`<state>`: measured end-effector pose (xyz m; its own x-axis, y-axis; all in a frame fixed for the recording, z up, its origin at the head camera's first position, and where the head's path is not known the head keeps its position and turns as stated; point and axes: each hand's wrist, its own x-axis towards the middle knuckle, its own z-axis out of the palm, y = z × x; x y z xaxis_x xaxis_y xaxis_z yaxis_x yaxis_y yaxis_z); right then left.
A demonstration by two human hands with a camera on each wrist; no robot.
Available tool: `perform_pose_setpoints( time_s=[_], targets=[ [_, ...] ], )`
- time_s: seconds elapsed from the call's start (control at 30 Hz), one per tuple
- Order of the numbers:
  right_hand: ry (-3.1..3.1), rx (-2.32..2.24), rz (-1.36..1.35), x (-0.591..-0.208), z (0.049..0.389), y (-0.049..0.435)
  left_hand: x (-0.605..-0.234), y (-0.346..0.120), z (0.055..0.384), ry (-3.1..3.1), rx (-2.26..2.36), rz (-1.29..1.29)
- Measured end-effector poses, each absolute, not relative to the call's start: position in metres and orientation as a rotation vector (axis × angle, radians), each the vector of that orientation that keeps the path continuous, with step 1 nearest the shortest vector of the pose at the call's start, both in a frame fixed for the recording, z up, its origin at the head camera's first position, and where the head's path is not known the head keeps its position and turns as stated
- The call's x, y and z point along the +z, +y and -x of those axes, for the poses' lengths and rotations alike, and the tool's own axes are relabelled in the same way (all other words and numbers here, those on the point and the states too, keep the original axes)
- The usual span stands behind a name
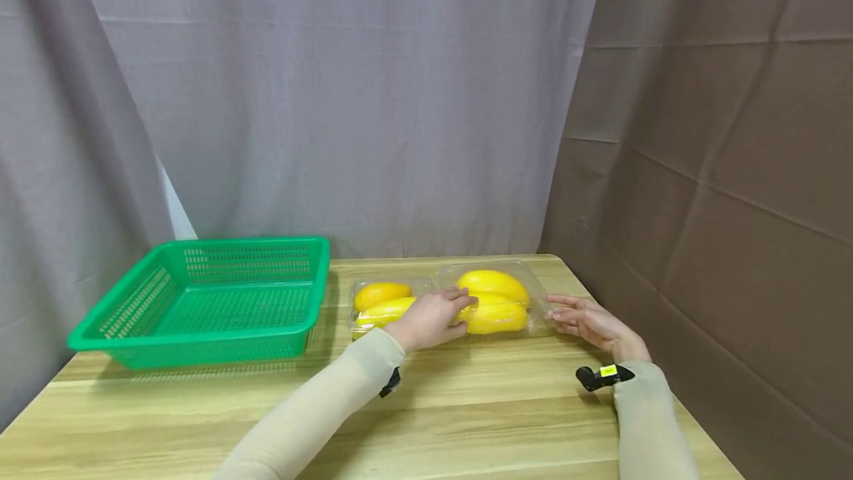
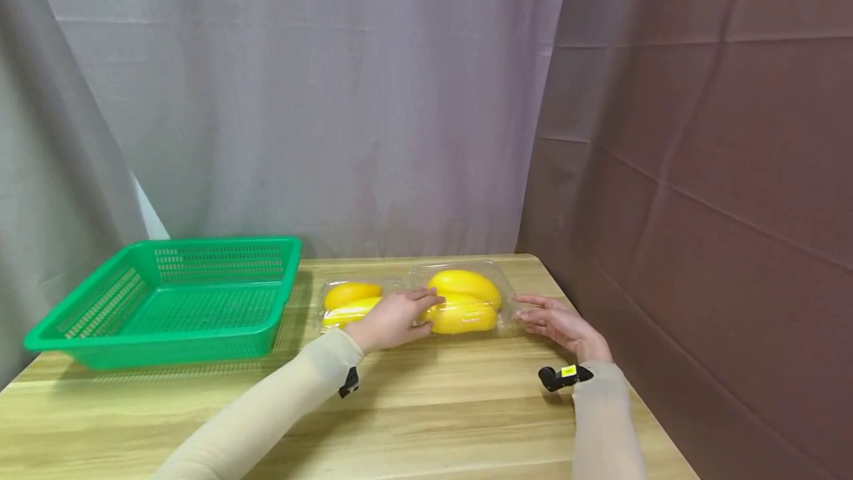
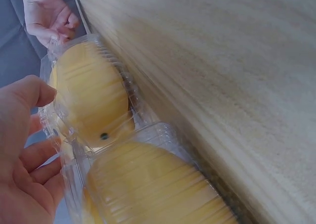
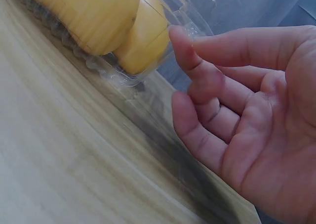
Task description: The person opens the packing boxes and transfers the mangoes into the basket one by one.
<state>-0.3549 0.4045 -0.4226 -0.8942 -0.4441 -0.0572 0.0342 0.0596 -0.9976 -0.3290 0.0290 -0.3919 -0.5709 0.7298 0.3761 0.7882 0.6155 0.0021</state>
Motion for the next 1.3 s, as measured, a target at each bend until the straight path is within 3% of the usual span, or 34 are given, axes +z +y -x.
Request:
perform_pose_setpoints(
  time_s=[0.8, 1.3],
  targets=[
    [2.166, -1.635, 0.283, -0.407, 0.341, 0.401, -0.397, 0.033, 0.326, -2.492, -0.274, 1.151],
    [1.955, -1.760, 0.093, -0.421, 0.346, 0.361, -0.401, 0.038, 0.336, -2.532, -0.367, 1.082]
  ],
)
